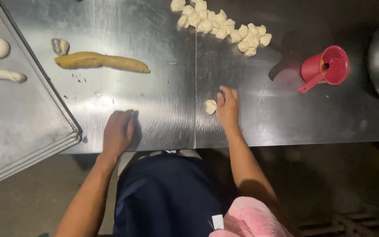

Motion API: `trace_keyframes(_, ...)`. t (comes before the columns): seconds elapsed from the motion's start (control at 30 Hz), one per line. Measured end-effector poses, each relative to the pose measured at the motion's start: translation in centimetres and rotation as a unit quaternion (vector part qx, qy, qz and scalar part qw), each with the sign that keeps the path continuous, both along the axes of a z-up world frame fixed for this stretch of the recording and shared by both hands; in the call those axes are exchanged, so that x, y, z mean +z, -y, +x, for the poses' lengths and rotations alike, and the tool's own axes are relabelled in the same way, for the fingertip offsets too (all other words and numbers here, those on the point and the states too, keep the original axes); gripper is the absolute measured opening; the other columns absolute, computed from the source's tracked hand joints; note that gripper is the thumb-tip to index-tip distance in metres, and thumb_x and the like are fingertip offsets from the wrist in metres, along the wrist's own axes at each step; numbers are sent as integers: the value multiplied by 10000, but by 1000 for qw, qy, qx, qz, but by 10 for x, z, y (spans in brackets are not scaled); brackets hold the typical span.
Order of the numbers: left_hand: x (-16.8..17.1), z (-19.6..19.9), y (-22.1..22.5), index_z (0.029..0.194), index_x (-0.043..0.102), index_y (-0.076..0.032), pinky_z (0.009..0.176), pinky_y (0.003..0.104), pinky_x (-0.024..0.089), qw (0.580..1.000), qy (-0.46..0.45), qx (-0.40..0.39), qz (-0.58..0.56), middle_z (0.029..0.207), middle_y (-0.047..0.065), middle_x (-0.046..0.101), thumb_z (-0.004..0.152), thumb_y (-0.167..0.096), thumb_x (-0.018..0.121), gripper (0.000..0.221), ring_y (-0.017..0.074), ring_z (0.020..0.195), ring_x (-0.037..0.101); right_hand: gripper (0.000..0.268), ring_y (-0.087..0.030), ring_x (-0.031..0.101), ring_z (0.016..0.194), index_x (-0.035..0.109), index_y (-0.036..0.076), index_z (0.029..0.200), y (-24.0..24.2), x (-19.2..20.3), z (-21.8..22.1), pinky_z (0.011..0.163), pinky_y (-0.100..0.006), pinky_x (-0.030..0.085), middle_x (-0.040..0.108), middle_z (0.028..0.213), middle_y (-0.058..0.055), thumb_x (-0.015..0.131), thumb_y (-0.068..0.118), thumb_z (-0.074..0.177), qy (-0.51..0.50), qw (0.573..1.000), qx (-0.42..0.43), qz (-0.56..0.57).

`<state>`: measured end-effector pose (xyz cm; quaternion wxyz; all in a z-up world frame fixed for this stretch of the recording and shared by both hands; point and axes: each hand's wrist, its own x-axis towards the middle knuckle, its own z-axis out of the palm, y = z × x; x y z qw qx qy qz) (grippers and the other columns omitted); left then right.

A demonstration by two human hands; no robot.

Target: Shaping and filling dough pieces with a yellow paste on a stainless steel table.

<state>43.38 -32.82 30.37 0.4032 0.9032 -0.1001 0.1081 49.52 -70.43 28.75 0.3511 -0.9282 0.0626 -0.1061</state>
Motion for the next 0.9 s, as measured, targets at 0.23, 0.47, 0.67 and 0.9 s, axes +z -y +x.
trace_keyframes(0.23, -36, 20, 2, 1166, 648, -54, 834, 470, 494, 1000, 10, 16, 21, 1031, 169, 606, 884, -50, 651, 282, 382, 982, 595, 420, -435, 336, 1508, 478, -32, 1490, -34, -33, 49, 1225, -507, 308, 395, 1599, -253, 471, 127, 1101, 93, 971, 94, -197)
trace_keyframes(0.47, -33, 28, 0, 1185, 648, -36, 813, 469, 494, 999, -10, 37, 3, 1044, 175, 617, 890, -50, 652, 296, 387, 967, 591, 461, -447, 342, 1504, 505, -46, 1453, -29, -57, 62, 1214, -544, 270, 415, 1584, -260, 350, 197, 1093, 32, 967, 96, -234)
trace_keyframes(0.67, -33, 30, -6, 1194, 641, -21, 831, 470, 497, 999, 25, 14, -14, 1050, 178, 617, 879, -49, 645, 317, 385, 975, 591, 432, -385, 429, 1460, 572, -35, 1357, -19, -53, 66, 1226, -521, 288, 512, 1514, -199, 340, 219, 1095, 97, 979, 46, -174)
trace_keyframes(0.9, -35, 25, 3, 1196, 652, -35, 839, 466, 497, 999, 15, 48, -1, 1034, 176, 614, 935, -45, 651, 262, 381, 985, 598, 437, -379, 349, 1535, 554, -26, 1383, -15, -54, 51, 1275, -523, 267, 476, 1557, -203, 327, 218, 1100, 95, 988, 64, -101)
